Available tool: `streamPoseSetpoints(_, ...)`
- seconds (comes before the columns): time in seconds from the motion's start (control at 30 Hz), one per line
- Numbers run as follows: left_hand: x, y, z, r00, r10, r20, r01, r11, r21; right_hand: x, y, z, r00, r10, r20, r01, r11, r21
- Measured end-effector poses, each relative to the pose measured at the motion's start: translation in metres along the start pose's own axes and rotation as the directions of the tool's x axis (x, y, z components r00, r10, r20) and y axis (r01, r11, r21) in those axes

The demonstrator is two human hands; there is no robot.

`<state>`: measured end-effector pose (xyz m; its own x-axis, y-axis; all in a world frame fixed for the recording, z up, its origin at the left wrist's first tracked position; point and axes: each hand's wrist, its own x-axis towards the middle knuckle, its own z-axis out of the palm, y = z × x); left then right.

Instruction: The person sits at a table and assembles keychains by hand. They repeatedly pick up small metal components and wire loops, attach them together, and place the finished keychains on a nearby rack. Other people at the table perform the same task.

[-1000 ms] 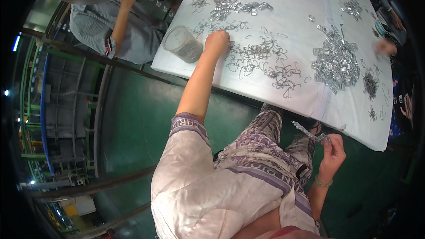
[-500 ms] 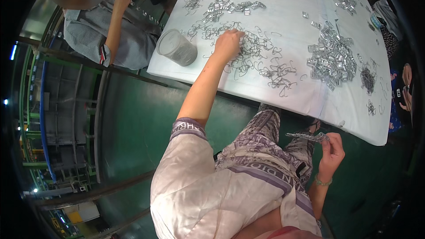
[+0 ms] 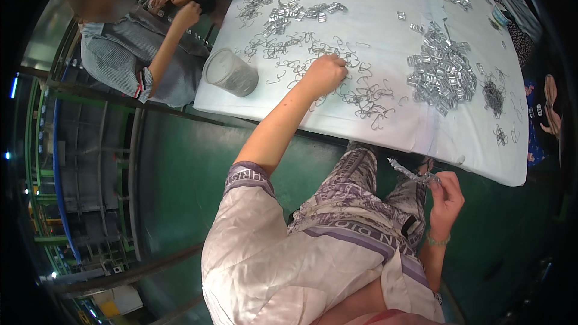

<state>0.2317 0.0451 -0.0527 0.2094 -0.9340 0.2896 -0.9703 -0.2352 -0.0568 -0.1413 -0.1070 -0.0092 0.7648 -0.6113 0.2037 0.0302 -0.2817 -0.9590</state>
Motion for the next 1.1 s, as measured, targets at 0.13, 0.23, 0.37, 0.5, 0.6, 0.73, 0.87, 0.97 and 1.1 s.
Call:
streamPoseSetpoints(0.13,0.011,0.006,0.017,0.992,0.088,0.090,-0.099,0.986,0.136,0.001,-0.001,0.003,1.000,0.003,-0.013,-0.003,1.000,-0.015)
streamPoseSetpoints(0.23,0.015,0.002,0.014,0.996,0.020,0.089,-0.025,0.998,0.060,0.001,0.000,0.006,1.000,0.001,-0.025,-0.002,1.000,-0.018)
streamPoseSetpoints(0.37,0.023,0.022,-0.015,0.946,-0.324,0.002,0.297,0.867,-0.399,-0.002,0.000,0.007,0.997,0.039,-0.068,-0.037,0.999,0.023)
streamPoseSetpoints(0.5,0.020,0.094,-0.049,0.927,-0.358,0.113,0.229,0.302,-0.925,0.000,0.005,0.008,0.997,0.011,-0.072,-0.014,0.999,-0.039)
streamPoseSetpoints(0.6,0.015,0.166,-0.084,0.981,-0.192,-0.003,0.022,0.124,-0.992,0.002,0.002,0.011,0.996,0.004,-0.088,-0.007,0.999,-0.031)
streamPoseSetpoints(0.73,0.012,0.214,-0.088,0.988,-0.154,-0.007,0.001,0.057,-0.998,0.003,-0.005,0.013,0.993,-0.018,-0.118,0.015,0.999,-0.029)
streamPoseSetpoints(0.87,0.016,0.222,-0.085,0.981,-0.177,-0.073,-0.018,0.295,-0.955,0.002,-0.013,0.012,0.991,-0.061,-0.120,0.050,0.995,-0.088)
streamPoseSetpoints(0.97,0.019,0.224,-0.081,0.980,-0.160,-0.118,-0.057,0.342,-0.938,0.001,-0.011,0.013,0.989,-0.073,-0.128,0.060,0.992,-0.108)
streamPoseSetpoints(1.1,0.020,0.222,-0.075,0.983,-0.139,-0.121,-0.083,0.251,-0.964,0.002,-0.011,0.013,0.992,-0.070,-0.106,0.061,0.994,-0.087)
